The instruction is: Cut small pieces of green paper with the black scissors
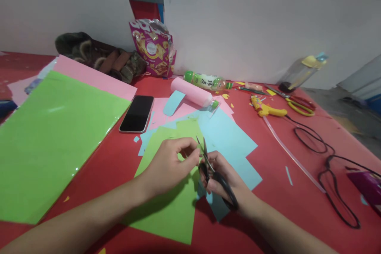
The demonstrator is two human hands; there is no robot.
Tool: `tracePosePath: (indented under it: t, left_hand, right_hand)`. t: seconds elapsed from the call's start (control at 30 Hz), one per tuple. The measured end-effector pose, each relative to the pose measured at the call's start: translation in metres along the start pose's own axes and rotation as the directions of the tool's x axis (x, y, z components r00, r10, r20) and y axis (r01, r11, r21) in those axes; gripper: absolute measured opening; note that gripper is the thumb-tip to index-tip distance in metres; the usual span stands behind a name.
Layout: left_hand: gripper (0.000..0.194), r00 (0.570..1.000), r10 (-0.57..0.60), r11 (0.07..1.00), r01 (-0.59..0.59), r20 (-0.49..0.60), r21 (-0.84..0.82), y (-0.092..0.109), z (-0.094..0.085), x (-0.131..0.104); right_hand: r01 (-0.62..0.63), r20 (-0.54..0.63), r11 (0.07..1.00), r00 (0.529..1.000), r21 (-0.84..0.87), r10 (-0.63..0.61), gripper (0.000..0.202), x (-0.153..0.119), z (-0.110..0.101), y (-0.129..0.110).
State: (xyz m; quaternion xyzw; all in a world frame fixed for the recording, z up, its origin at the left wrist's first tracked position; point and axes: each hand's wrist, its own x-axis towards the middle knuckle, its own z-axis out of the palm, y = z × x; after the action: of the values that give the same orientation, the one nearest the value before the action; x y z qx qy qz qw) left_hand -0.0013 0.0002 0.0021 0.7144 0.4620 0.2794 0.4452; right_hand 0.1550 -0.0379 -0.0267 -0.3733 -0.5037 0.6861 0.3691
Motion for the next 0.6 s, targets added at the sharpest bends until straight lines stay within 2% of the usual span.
tracePosePath:
  t: [0.43, 0.6]
  left_hand:
    - [0.018, 0.999, -0.044, 0.981, 0.042, -0.004, -0.191, -0.0013, 0.0045, -0.0020]
    - [0.019, 0.999, -0.040, 0.984, 0.038, -0.003, -0.174, -0.0013, 0.0052, -0.0014]
  right_hand:
    - [0.015, 0.006, 0.999, 1.000, 0.030, -0.015, 0.035, 0.0005, 0.0000, 0.0055]
    - [0.006, 0.028, 1.000, 1.000, 0.030, -0.007, 0.037, 0.0002, 0.0005, 0.0045]
